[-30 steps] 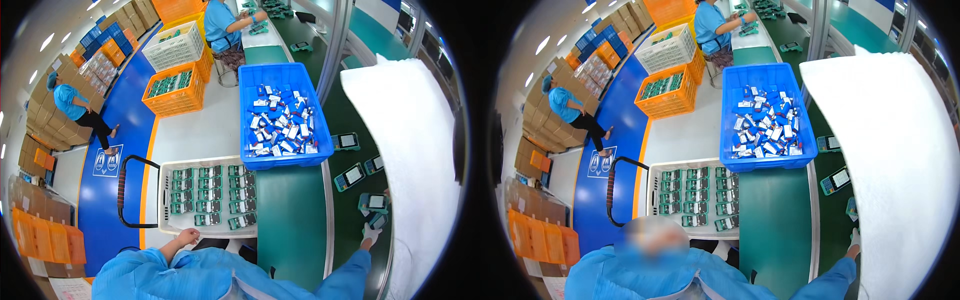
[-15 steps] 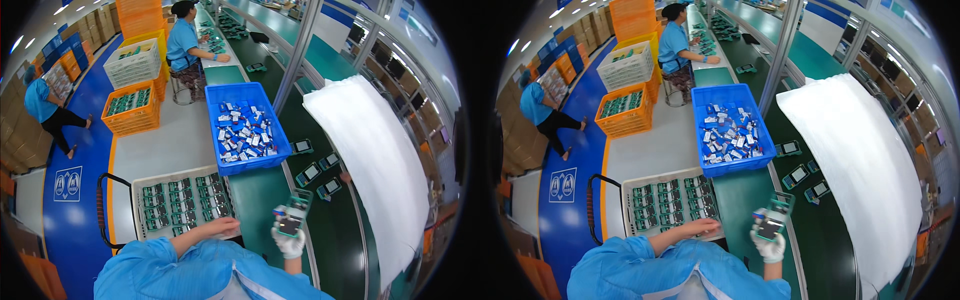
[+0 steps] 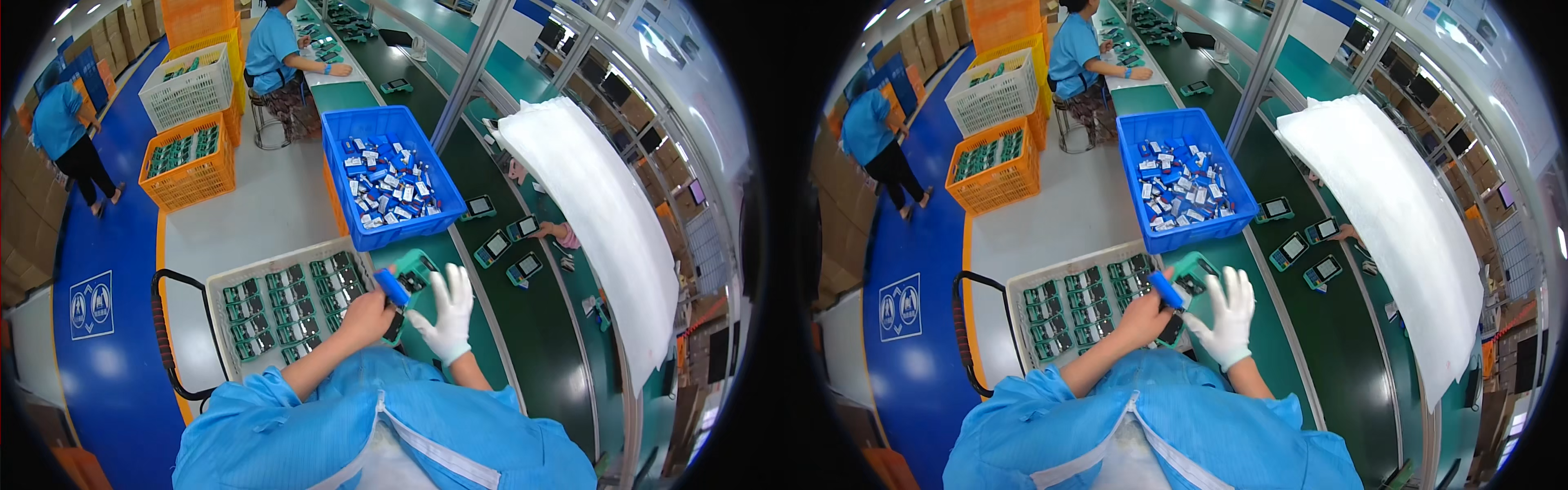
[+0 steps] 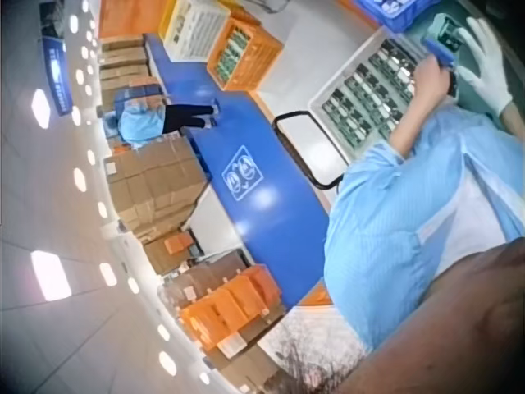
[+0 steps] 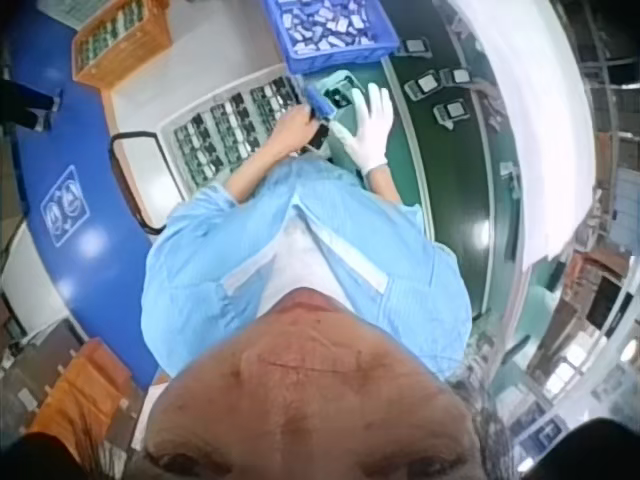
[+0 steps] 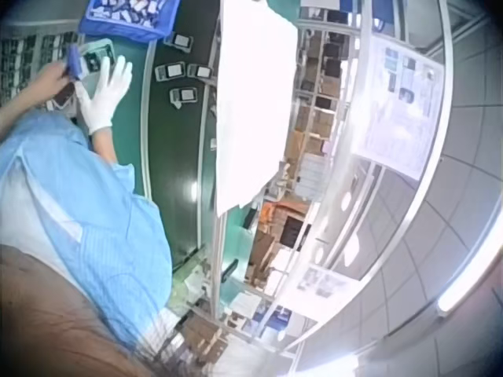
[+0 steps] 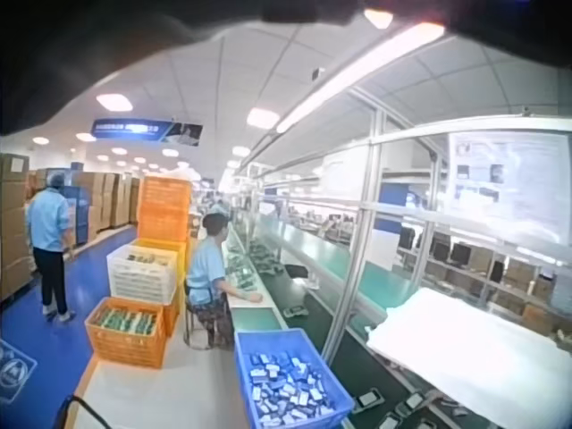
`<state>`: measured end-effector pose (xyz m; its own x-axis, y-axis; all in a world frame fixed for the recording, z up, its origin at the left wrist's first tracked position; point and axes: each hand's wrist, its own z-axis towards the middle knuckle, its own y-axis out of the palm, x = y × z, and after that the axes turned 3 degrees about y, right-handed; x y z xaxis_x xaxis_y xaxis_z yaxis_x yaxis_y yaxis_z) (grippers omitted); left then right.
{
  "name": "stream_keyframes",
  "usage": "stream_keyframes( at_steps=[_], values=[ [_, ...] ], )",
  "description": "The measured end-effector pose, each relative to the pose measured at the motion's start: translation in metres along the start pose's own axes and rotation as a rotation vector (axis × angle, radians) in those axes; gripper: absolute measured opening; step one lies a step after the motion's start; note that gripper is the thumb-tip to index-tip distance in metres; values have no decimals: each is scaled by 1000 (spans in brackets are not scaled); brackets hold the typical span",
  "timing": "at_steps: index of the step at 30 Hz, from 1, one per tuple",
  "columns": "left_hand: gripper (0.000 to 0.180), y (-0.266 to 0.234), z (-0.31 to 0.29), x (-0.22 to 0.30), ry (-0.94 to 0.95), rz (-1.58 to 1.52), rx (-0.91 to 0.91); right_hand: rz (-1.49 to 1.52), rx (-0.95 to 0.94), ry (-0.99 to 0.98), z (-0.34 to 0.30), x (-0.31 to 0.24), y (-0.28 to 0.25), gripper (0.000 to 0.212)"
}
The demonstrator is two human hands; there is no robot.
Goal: Assembling and inspecting handheld electronic devices at a factory production line.
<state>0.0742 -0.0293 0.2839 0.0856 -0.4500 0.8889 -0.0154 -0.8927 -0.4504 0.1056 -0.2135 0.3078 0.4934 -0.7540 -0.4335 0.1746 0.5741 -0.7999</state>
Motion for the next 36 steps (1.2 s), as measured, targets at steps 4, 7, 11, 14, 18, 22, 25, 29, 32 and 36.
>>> stream_keyframes(
  at_steps=[4,7,11,14,18,22,25,29,32,36],
  values=[
    [40,1,-21,12,229,115,-118,-10,-51,-152,-2,-8,19,61],
    [37,-5,-26,8,233,210,-231,-39,-128,-189,-7,-16,20,43],
    [38,4,-22,-11,101,22,-307,68,-110,-249,-13,-20,28,32],
    [41,12,-20,-20,42,-132,-275,221,-106,-252,-11,-15,35,28],
    [40,26,-17,-43,49,-392,-270,992,-166,55,-24,-1,58,43],
    [37,28,-15,-49,42,-576,-218,917,-119,97,-17,-18,58,29],
    [42,21,-19,-42,47,-581,-144,1021,-140,192,-9,-25,60,15],
    [42,8,-26,-43,13,-621,-32,855,-215,-37,9,-34,64,15],
    [42,-7,-34,-46,10,-638,38,715,-269,-200,22,-44,69,16],
    [46,-31,-52,-108,-393,-1323,205,1921,-229,226,94,-78,79,43]
  ],
)
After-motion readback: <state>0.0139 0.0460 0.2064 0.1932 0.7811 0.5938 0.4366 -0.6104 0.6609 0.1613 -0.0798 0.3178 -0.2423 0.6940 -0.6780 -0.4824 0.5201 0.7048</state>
